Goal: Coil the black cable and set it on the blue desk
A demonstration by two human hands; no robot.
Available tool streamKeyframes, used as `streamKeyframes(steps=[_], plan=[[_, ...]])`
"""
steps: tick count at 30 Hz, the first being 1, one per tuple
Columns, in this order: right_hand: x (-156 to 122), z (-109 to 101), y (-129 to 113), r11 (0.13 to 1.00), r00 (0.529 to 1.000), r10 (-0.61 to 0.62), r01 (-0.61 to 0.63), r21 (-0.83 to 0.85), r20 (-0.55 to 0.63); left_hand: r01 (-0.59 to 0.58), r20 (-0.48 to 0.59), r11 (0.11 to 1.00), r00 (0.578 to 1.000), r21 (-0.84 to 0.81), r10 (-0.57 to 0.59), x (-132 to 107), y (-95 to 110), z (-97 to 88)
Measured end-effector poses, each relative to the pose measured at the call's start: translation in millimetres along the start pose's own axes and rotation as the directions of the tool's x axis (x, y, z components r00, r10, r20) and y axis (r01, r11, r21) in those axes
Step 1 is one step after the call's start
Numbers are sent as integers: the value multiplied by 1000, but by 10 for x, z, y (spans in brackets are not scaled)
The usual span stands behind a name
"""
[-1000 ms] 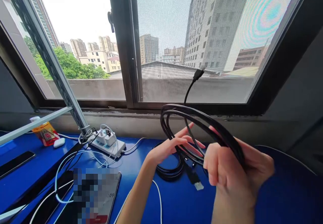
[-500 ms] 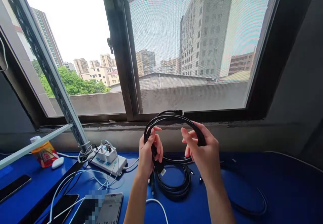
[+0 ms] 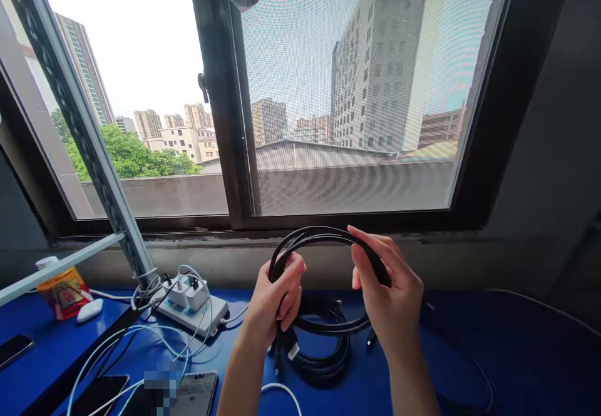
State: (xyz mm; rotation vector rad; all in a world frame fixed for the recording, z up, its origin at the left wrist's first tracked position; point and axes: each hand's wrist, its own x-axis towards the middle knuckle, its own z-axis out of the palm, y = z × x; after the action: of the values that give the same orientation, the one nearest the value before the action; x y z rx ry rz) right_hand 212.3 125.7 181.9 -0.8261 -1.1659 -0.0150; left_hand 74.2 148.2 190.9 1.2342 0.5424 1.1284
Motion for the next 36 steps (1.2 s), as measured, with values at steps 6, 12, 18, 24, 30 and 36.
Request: streamKeyframes(steps=[6, 12, 18, 24, 30, 36], plan=[[48, -25, 55, 985, 991, -128, 132, -113, 44, 73, 96, 984, 994, -165, -57, 62, -6, -29], [44, -36, 114, 973, 984, -156, 169, -157, 89, 102, 55, 988, 994, -120, -96, 71, 15, -55], [51, -49, 83, 970, 982, -166, 178, -164, 86, 64, 56, 995, 997, -81, -59, 59, -6, -51], [69, -56, 71, 960, 975, -207, 218, -176, 81, -62, -119, 992, 990, 113, 75, 106, -105, 26], [75, -62, 86, 959, 974, -219, 226, -172, 61, -191, -214, 915, 936, 356, 279, 96, -166, 62], [35, -28, 94, 973, 994, -105, 96, -208, -35, -319, -192, 850, 884, 419, 426, 9, -142, 59]])
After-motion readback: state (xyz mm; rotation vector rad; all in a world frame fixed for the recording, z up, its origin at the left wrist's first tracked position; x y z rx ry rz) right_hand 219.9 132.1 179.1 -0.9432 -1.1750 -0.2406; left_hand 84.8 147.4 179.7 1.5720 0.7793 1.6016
